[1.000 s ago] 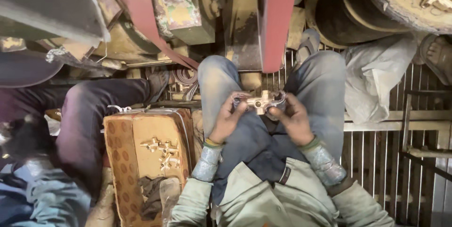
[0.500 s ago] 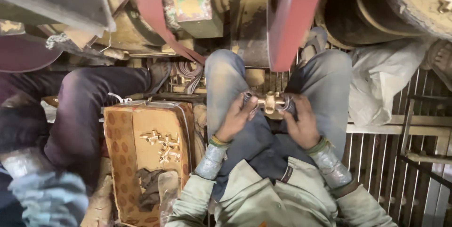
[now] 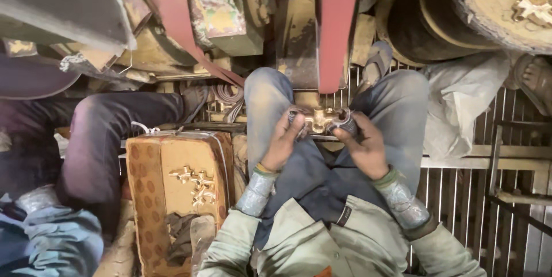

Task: The person sits on the floor and repeatedly presses small brass-colored metal parts against a moving belt sander to smooth their surfaces. They rotate each part to treat different sides, then place the finished pieces into a nearby container.

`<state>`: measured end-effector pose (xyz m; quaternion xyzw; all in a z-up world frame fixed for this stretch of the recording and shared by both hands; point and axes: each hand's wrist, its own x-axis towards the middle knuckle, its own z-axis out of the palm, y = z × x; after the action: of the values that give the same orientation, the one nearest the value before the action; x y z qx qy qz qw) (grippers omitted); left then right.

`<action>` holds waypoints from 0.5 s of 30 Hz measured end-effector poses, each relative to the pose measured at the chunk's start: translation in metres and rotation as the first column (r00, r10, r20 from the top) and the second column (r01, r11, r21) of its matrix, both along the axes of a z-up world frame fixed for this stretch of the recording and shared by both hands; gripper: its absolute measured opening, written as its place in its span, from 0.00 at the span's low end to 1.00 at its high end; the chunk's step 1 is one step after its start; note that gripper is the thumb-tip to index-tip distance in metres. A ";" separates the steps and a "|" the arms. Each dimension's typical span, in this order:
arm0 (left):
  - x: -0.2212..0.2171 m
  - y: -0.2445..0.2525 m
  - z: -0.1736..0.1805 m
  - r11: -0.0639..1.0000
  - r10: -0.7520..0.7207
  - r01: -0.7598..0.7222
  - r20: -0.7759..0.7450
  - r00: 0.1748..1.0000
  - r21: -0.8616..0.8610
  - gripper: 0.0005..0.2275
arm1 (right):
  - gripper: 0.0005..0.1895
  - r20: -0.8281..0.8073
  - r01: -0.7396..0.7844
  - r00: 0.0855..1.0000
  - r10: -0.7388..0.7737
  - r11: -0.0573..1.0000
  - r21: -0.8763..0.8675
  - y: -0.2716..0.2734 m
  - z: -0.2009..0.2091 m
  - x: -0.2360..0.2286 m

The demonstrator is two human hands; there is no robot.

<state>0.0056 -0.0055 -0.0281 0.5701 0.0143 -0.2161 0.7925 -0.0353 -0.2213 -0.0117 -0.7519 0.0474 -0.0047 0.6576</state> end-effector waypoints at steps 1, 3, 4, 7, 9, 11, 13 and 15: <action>0.003 0.005 -0.006 1.000 0.006 -0.006 0.015 1.000 0.000 0.11 | 0.15 -0.055 0.011 0.998 -0.004 0.992 0.122 0.006 -0.001 0.003; 0.011 0.015 -0.017 0.999 0.003 -0.003 0.013 1.000 0.038 0.11 | 0.14 -0.168 0.055 0.986 0.006 0.934 0.354 0.020 -0.006 0.007; 0.015 0.019 -0.022 0.998 0.000 0.000 0.011 1.000 0.057 0.11 | 0.14 -0.187 0.112 0.981 -0.044 0.921 0.373 0.027 -0.009 0.009; 0.034 0.021 -0.035 0.999 -0.009 0.008 0.032 0.999 0.032 0.10 | 0.13 -0.250 0.258 0.955 -0.161 0.866 0.428 0.047 -0.022 0.015; 0.046 0.017 -0.040 0.991 -0.007 -0.006 0.093 0.996 0.136 0.09 | 0.12 -0.289 0.309 0.939 -0.187 0.826 0.472 0.054 -0.033 0.019; 0.056 0.010 -0.041 0.980 -0.011 -0.018 0.144 0.990 0.198 0.09 | 0.11 -0.301 0.356 0.931 -0.207 0.701 0.618 0.059 -0.044 0.025; 0.062 0.001 -0.039 0.975 -0.015 -0.026 0.185 0.983 0.219 0.09 | 0.11 -0.350 0.394 0.916 -0.195 0.593 0.702 0.059 -0.054 0.030; 0.062 -0.004 -0.031 0.919 -0.026 -0.053 0.193 0.981 0.391 0.09 | 0.11 -0.425 0.433 0.894 -0.142 0.523 0.734 0.054 -0.063 0.033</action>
<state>0.0675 -0.0093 -0.0594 0.7363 -0.0159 -0.1467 0.6604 -0.0023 -0.1676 -0.0751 -0.3363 0.2729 0.0266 0.9010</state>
